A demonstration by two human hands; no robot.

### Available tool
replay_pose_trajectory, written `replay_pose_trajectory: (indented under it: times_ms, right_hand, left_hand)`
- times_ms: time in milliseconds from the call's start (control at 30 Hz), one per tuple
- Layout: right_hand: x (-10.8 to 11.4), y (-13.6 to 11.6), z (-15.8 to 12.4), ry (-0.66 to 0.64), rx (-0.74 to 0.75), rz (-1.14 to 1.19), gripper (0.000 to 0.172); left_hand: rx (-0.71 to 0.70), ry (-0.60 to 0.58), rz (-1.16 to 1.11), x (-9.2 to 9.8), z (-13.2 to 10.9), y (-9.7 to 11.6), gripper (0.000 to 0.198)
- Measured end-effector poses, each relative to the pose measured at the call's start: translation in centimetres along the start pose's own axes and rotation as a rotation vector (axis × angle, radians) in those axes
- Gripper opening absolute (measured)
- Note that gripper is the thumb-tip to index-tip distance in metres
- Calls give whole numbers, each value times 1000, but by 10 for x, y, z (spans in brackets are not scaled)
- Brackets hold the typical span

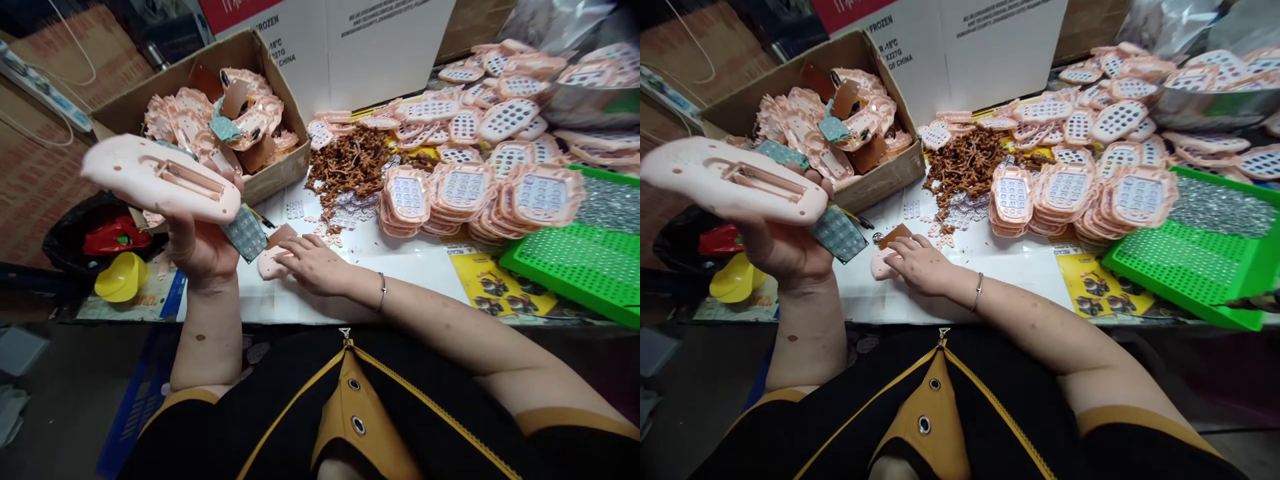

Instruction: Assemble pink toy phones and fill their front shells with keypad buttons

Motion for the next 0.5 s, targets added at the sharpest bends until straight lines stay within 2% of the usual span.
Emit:
replay_pose_trajectory:
  times_ms: [100,167,200,267,300,433,500]
  right_hand:
    - [19,17,-10,79,-131,586,69]
    - [24,25,-19,87,-190,918,90]
    - [26,27,-24,96,-208,1007,98]
    - [38,29,-36,188,-222,1034,105]
    - [47,29,-43,270,-218,999,106]
    - [89,19,-74,586,-141,833,96]
    - [106,11,-89,694,-122,734,81]
  left_hand:
    - [-14,43,-141,-26,-13,1,67]
    - [37,18,-176,-43,-24,-6,69]
    - [66,-29,-156,-51,-30,-10,71]
    - [54,-137,-24,-64,-40,-15,74]
    - [-3,-181,97,-68,-44,-15,78]
    - [-433,-312,735,-88,-58,5,106]
    - [-577,-412,919,-104,-68,9,101]
Point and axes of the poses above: each hand's wrist, its own z-axis towards the middle knuckle, its own x-axis out of the back of the hand, y = z × x, the point moved 7 cm from there along z, towards the middle knuckle, and after that the axes turned 10 degrees about -x, right-handed, at the moved point
